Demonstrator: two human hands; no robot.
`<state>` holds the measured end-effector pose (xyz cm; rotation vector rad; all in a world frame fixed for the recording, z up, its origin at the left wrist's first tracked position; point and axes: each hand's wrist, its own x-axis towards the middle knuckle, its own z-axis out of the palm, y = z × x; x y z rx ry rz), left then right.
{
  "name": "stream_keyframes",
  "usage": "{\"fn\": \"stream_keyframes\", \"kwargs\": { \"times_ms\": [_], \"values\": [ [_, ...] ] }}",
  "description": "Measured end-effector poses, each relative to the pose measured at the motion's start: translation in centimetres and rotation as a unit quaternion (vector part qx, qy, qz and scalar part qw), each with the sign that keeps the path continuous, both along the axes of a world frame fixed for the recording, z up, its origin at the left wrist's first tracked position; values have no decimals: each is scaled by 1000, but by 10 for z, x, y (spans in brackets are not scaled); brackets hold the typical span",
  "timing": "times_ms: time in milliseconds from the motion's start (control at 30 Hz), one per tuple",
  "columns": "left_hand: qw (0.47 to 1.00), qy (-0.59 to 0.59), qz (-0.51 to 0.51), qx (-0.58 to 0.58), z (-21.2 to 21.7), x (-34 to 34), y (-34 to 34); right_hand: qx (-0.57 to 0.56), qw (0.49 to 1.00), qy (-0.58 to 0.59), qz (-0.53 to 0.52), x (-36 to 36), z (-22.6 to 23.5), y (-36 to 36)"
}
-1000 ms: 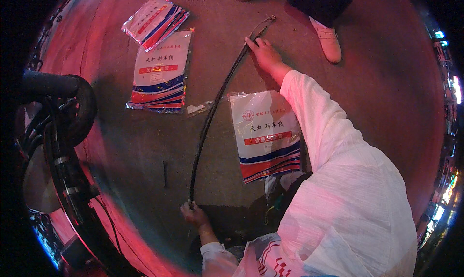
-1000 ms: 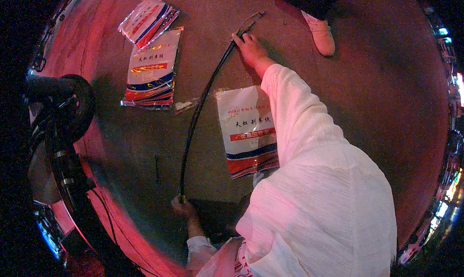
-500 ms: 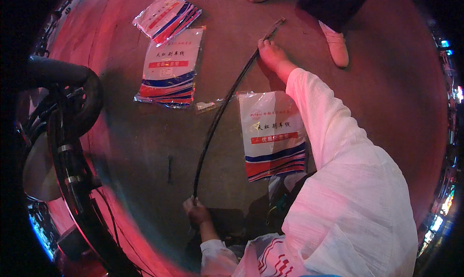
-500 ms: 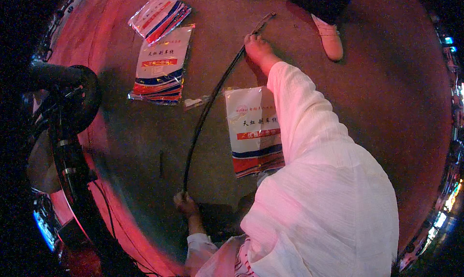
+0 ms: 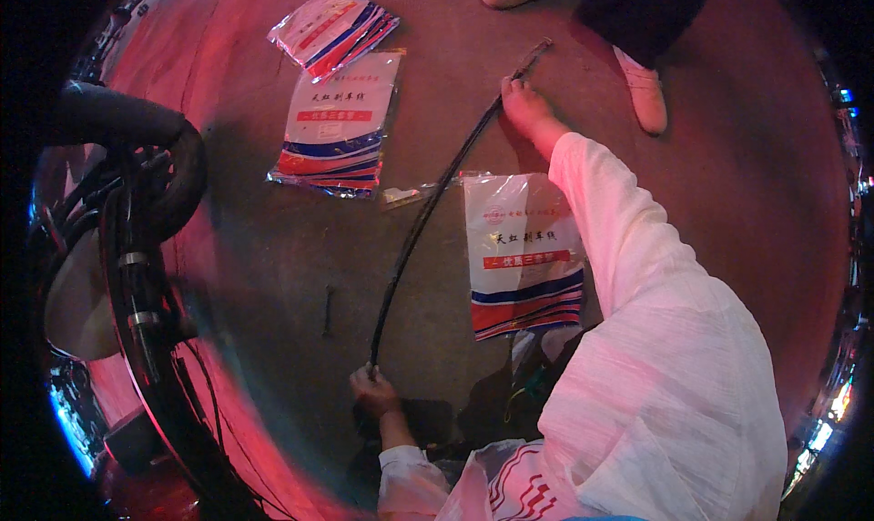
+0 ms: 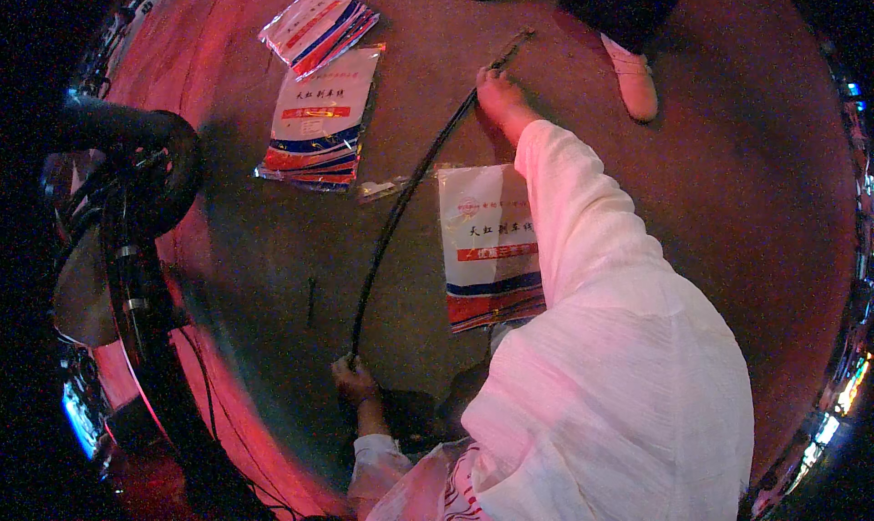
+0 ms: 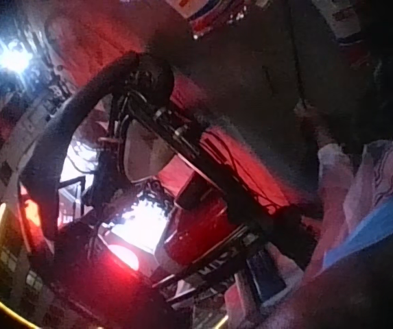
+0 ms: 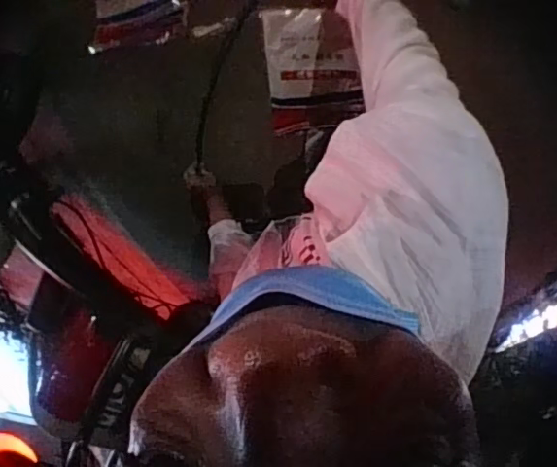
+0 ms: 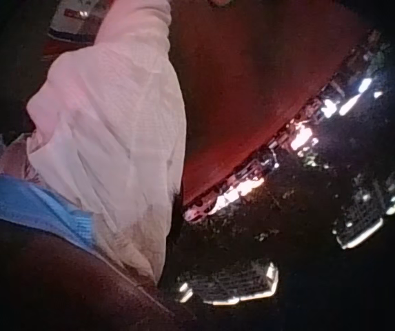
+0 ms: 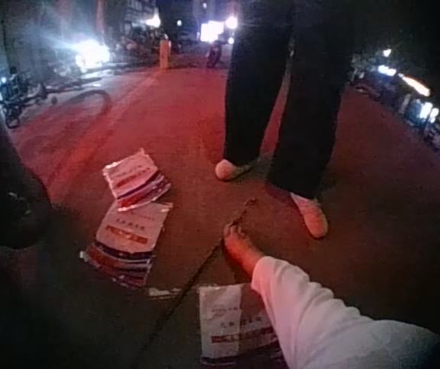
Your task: The person sits on the ground and repeatedly opens plastic packages containing black cables. They remove the cables from the packaging, inspect them, and place them on the floor next to the opened wrappers.
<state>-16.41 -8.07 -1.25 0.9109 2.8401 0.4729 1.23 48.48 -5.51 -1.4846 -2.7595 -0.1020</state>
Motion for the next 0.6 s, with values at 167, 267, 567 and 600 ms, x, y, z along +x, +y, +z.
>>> {"fn": "stream_keyframes", "kwargs": {
  "times_ms": [167,267,567,600],
  "values": [
    [1000,5,-17,-12,0,-1,0,43,999,-22,23,3,-7,5],
    [1000,5,2,-14,2,1,3,63,997,-28,30,4,-9,5],
    [1000,22,-3,-15,-7,0,-4,94,995,-29,36,4,-11,8],
    [1000,26,-1,-13,-9,0,-4,99,994,-27,37,5,-11,8]
  ]
}}
